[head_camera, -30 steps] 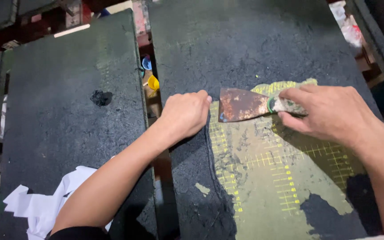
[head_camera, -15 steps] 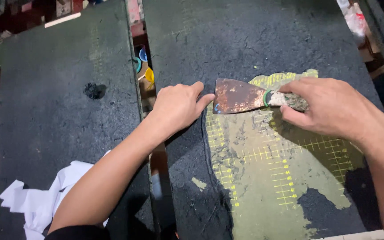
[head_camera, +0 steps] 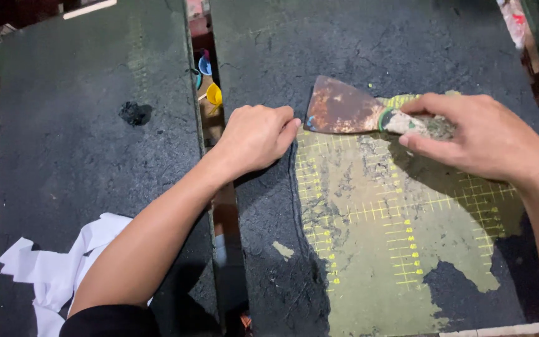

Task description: Scraping a layer of material off a textured surface using a metal scraper

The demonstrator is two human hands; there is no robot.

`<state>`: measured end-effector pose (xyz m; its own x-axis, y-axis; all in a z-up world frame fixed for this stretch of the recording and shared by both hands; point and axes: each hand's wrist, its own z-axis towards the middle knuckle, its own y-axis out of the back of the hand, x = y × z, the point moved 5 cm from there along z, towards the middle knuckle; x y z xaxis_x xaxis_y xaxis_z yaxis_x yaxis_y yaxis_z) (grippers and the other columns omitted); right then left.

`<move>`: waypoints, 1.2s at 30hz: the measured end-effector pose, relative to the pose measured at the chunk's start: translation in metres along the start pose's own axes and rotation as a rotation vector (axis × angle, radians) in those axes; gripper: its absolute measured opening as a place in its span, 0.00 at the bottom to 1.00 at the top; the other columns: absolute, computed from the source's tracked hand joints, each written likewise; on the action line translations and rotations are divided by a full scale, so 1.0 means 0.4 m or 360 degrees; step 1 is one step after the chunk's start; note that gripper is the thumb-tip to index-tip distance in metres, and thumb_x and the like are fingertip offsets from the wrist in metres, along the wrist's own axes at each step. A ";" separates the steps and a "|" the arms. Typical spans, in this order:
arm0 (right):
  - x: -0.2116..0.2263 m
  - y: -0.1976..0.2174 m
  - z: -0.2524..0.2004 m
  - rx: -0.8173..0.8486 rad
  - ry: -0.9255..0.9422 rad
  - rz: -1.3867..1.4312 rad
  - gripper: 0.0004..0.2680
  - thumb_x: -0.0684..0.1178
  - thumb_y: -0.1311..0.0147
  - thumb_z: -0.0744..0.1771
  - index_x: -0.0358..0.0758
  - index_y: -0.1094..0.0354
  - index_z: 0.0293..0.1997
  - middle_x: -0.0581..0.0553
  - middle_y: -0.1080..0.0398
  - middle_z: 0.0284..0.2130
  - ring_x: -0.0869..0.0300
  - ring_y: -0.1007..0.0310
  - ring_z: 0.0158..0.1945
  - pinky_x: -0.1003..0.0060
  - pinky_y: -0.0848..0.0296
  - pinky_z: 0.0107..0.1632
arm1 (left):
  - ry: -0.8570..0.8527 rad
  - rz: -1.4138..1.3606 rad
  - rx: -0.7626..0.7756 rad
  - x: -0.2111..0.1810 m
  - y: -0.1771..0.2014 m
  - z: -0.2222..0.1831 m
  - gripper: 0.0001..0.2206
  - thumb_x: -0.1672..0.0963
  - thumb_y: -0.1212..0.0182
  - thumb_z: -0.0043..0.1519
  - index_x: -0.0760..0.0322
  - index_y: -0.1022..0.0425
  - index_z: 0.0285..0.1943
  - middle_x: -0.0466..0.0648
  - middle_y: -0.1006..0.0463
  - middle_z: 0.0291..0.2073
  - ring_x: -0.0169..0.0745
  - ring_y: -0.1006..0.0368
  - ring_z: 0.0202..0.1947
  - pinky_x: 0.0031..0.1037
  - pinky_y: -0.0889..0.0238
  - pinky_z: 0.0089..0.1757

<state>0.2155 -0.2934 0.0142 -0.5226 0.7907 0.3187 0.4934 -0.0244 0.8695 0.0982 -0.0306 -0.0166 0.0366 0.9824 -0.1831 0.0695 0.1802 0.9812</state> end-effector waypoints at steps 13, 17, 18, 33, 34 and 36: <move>-0.010 0.003 -0.007 -0.0200 0.0105 0.0086 0.19 0.60 0.45 0.67 0.61 0.29 0.66 0.41 0.19 0.41 0.50 0.40 0.13 0.56 0.37 0.36 | 0.0069 -0.0032 -0.0013 0.000 0.010 -0.002 0.17 0.51 0.55 0.71 0.63 0.29 0.34 0.60 0.20 0.27 0.78 0.26 0.30 0.62 0.39 0.31; -0.021 -0.015 -0.005 -0.0419 0.0441 0.0110 0.18 0.56 0.43 0.66 0.52 0.26 0.64 0.43 0.24 0.54 0.52 0.25 0.58 0.59 0.33 0.51 | 0.0094 -0.0008 -0.0018 0.002 0.007 0.000 0.17 0.50 0.56 0.71 0.63 0.28 0.35 0.61 0.19 0.28 0.79 0.26 0.31 0.63 0.38 0.31; -0.015 -0.018 -0.006 -0.0422 0.0438 0.0113 0.18 0.56 0.43 0.66 0.52 0.26 0.64 0.43 0.24 0.54 0.52 0.25 0.58 0.59 0.33 0.51 | 0.0090 -0.0006 -0.0016 0.002 0.009 0.001 0.17 0.50 0.56 0.71 0.63 0.28 0.35 0.61 0.19 0.28 0.79 0.26 0.31 0.63 0.38 0.31; 0.057 -0.031 -0.065 -0.0663 0.0666 -0.0185 0.19 0.54 0.46 0.69 0.50 0.29 0.70 0.45 0.23 0.57 0.48 0.22 0.54 0.51 0.26 0.50 | 0.0096 -0.0018 -0.0045 -0.002 0.002 -0.010 0.17 0.51 0.57 0.72 0.63 0.31 0.35 0.57 0.20 0.26 0.76 0.26 0.26 0.61 0.38 0.29; 0.057 -0.030 -0.069 -0.0653 0.0735 -0.0194 0.19 0.54 0.45 0.69 0.48 0.29 0.70 0.44 0.22 0.53 0.48 0.21 0.51 0.51 0.25 0.48 | 0.0097 -0.0041 -0.0050 -0.005 0.006 -0.013 0.17 0.51 0.57 0.73 0.63 0.30 0.35 0.57 0.20 0.25 0.74 0.26 0.26 0.60 0.38 0.29; 0.053 -0.022 -0.073 -0.0659 0.0802 -0.0205 0.20 0.54 0.45 0.69 0.46 0.29 0.70 0.42 0.20 0.49 0.49 0.20 0.49 0.51 0.23 0.46 | 0.0090 -0.0056 -0.0063 -0.005 0.011 -0.009 0.17 0.51 0.57 0.73 0.63 0.30 0.34 0.56 0.20 0.25 0.73 0.26 0.26 0.59 0.37 0.29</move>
<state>0.1800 -0.2942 0.0244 -0.8704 0.4228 0.2524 0.1497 -0.2611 0.9536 0.0948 -0.0318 -0.0117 -0.0217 0.9764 -0.2149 0.0301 0.2154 0.9761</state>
